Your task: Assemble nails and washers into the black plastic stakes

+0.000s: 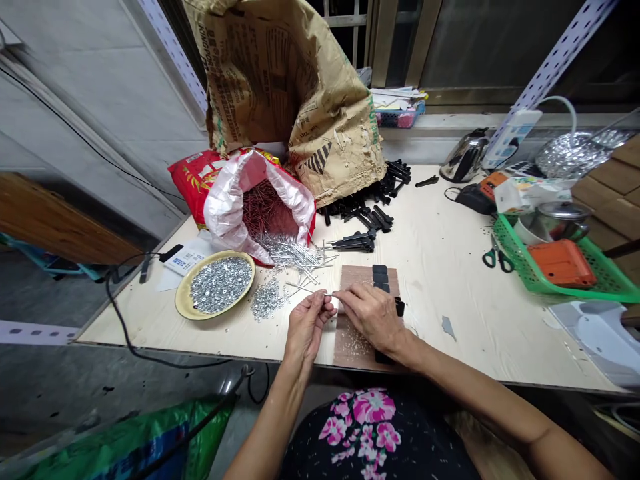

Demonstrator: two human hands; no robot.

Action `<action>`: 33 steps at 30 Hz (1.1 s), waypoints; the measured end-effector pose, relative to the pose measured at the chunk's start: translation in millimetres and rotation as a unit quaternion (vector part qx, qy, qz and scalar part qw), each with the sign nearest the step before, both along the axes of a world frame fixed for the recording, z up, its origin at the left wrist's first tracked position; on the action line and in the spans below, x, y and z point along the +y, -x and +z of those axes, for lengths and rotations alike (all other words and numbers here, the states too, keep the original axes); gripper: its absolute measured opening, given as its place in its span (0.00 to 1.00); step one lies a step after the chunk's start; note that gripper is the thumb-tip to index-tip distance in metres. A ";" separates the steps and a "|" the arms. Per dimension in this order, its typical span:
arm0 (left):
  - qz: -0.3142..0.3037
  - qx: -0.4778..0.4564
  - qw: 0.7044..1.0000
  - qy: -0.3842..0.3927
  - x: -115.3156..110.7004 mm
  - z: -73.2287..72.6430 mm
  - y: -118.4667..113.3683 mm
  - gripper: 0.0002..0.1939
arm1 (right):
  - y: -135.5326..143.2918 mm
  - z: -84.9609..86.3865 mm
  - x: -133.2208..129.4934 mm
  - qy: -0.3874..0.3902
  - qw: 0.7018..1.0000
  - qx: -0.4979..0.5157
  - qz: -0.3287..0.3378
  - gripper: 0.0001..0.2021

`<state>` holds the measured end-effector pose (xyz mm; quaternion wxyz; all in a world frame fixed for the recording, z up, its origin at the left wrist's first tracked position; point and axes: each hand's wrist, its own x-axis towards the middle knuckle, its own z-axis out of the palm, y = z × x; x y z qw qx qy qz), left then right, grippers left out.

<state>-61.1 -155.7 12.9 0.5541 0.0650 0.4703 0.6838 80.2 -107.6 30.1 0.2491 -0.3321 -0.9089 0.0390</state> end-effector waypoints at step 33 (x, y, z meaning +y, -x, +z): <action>0.006 0.068 0.998 0.011 12.3 -9.1 -5.3 0.18 | 7.3 -13.3 8.6 -0.058 0.998 -0.011 -0.012 0.11</action>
